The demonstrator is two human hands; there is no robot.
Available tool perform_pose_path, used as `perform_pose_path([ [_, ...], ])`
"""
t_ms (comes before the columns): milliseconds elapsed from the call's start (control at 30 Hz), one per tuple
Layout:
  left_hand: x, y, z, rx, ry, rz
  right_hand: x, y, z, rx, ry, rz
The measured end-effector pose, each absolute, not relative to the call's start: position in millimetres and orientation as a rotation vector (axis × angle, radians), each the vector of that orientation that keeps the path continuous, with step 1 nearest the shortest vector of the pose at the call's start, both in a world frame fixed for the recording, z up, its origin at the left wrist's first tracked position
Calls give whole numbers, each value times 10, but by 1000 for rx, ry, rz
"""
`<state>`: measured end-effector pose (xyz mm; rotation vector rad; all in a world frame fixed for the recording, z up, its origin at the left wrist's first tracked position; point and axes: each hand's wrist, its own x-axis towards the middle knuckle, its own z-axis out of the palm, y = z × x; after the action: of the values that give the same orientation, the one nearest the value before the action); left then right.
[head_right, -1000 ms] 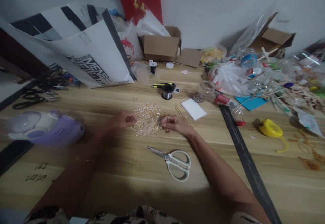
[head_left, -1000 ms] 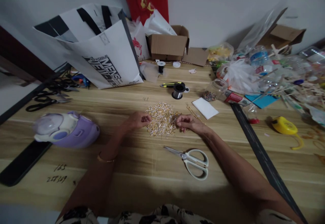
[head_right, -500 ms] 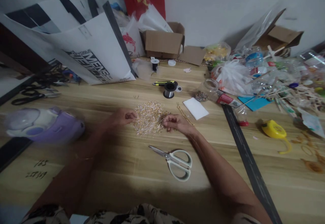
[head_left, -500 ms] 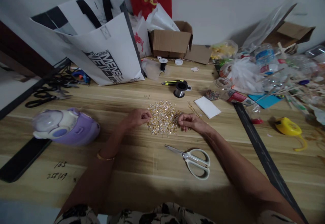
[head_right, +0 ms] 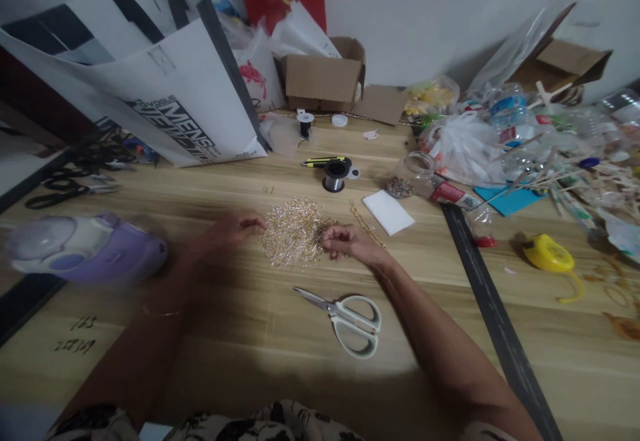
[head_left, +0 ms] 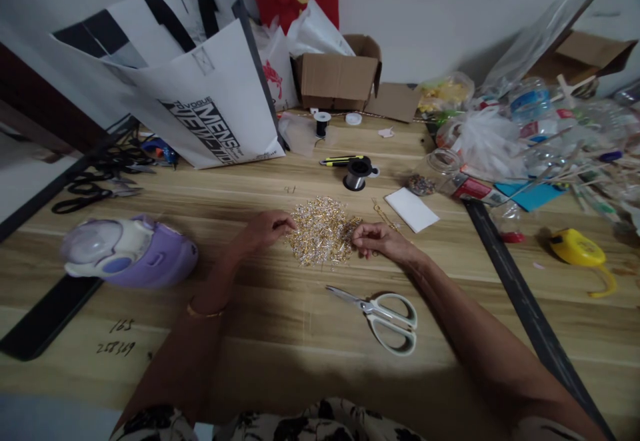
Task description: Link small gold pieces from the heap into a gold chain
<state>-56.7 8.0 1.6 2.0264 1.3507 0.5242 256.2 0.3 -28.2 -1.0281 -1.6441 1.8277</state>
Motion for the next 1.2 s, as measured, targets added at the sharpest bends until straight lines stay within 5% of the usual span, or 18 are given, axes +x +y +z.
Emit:
perform_pose_path([
  [633, -434, 60, 1, 1285, 1225, 849, 2561, 12, -267, -976, -1642, 1850],
  [1200, -452, 24, 1, 1698, 1400, 664, 2558, 12, -263, -994, -1647, 1836],
])
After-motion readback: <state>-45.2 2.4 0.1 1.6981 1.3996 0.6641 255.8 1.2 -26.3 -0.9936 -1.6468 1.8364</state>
